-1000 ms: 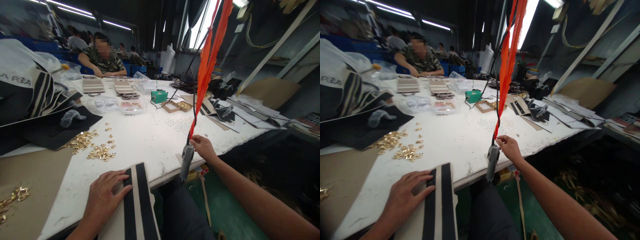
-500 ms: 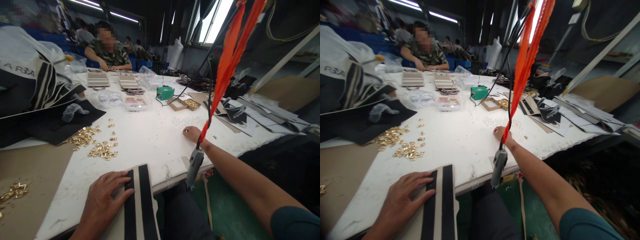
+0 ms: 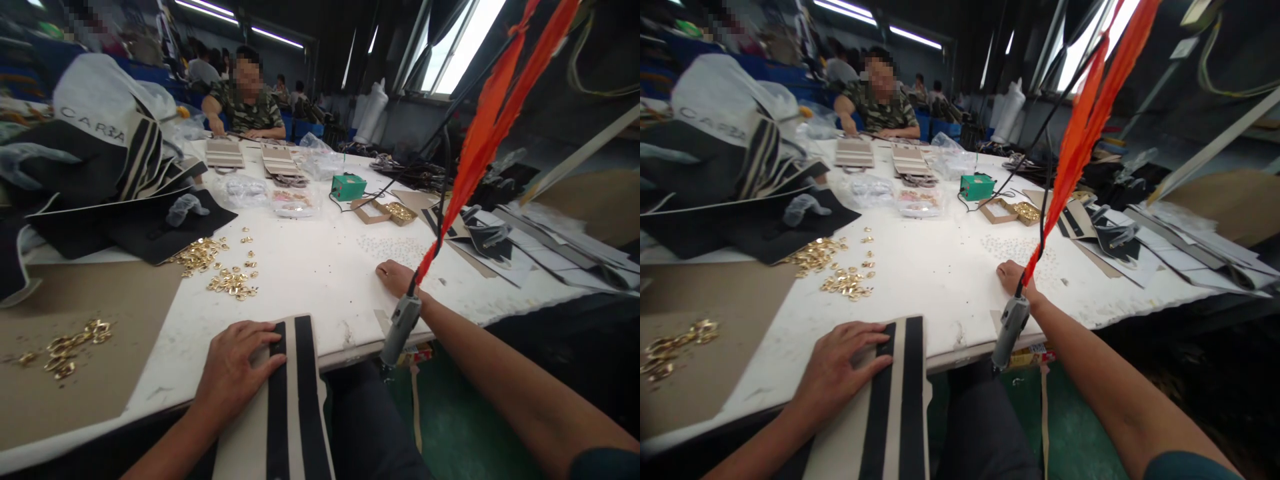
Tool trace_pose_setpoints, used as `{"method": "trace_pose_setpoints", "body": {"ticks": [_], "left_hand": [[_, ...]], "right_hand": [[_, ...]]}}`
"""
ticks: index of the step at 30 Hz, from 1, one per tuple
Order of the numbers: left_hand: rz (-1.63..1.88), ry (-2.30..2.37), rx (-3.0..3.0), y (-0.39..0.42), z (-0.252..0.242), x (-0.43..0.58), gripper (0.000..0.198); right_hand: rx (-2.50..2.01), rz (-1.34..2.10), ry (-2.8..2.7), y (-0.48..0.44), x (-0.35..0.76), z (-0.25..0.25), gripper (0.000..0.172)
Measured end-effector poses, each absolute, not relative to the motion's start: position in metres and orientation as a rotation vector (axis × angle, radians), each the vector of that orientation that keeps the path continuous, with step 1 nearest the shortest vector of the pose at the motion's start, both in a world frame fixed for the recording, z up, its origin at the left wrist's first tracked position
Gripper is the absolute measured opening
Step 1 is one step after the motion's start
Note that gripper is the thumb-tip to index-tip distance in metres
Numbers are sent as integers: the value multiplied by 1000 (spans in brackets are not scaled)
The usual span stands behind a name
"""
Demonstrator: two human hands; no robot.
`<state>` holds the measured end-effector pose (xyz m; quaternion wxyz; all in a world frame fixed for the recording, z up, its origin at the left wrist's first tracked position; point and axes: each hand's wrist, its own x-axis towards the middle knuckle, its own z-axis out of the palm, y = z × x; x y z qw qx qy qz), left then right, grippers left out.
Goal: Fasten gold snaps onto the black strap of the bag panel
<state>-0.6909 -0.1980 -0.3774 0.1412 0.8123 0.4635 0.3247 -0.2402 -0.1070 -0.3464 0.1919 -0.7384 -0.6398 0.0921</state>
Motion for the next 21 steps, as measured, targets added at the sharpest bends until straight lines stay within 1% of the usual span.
{"method": "trace_pose_setpoints", "body": {"ticks": [2,4,6,7,9,10,12,13,15,18,21], "left_hand": [[918,1351,2307,-202,-372,-689,26],[895,1371,2277,-206,-368,-687,26],[889,1392,2256,-209,-366,-685,26],[893,1399,2249,-211,-366,-685,26],[899,1398,2246,-213,-365,-685,27],[897,1396,2246,-214,-365,-685,27],[886,1392,2254,-215,-366,-685,28],[883,1396,2258,-215,-366,-685,28],[880,1402,2263,-215,-366,-685,29],[884,1404,2252,-215,-367,-684,29],[881,1406,2254,-216,-367,-684,30]], "right_hand": [[-2036,324,-1654,-118,-237,-342,25],[-2000,393,-1471,-138,-230,-334,33],[-1959,403,-1271,-171,-223,-320,43],[-1926,388,-1176,-192,-222,-313,45],[-1758,374,-902,-239,-229,-297,53],[-1733,349,-853,-263,-238,-291,56],[-1871,302,-826,-305,-267,-282,56],[-1886,341,-838,-321,-286,-281,58],[-1850,574,-960,-337,-331,-284,61],[-1666,1032,-1253,-320,-398,-297,52],[-1495,1230,-1464,-277,-447,-310,38]]}}
